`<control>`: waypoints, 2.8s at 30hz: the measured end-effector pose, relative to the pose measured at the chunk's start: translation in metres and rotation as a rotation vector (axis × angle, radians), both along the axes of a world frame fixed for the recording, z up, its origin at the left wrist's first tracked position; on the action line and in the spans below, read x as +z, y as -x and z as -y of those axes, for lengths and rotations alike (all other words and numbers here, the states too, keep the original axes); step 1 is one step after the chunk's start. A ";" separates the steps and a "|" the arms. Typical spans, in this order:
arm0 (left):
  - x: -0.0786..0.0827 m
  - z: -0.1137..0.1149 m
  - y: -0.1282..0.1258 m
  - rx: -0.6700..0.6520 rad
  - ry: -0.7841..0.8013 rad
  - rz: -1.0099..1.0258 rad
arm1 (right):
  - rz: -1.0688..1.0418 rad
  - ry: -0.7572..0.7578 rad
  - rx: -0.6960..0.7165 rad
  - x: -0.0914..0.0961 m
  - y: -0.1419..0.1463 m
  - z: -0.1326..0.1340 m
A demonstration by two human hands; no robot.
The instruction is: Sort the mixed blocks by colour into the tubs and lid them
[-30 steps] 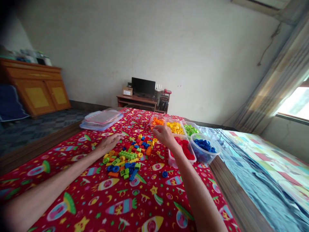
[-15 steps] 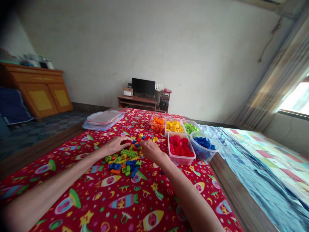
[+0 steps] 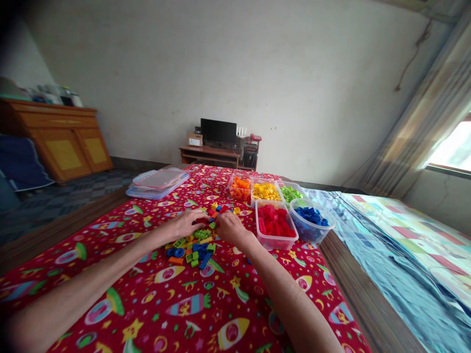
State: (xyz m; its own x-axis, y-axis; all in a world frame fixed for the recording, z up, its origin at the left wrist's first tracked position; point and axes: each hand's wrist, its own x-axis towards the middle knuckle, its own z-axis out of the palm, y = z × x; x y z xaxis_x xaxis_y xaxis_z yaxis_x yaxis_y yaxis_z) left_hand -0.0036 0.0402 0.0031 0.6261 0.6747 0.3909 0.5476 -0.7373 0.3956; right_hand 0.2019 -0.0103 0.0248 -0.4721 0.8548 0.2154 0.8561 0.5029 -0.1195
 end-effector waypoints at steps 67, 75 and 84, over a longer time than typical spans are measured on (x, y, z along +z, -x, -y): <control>0.032 -0.004 0.033 0.264 0.360 0.258 | 0.064 -0.142 -0.501 0.082 -0.130 0.013; 0.047 0.013 0.022 0.050 0.342 -0.133 | 0.055 -0.129 -0.271 0.081 -0.071 0.024; 0.048 0.020 0.012 0.104 0.146 -0.210 | 0.098 -0.093 -0.103 0.058 -0.031 0.029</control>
State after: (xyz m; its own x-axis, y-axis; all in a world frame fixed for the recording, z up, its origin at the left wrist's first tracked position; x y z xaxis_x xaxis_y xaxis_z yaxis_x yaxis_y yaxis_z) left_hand -0.0153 0.0207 0.0508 0.6075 0.7793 0.1541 0.6987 -0.6165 0.3631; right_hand 0.2326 -0.0397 0.0825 -0.4058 0.8783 0.2529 0.9088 0.4171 0.0096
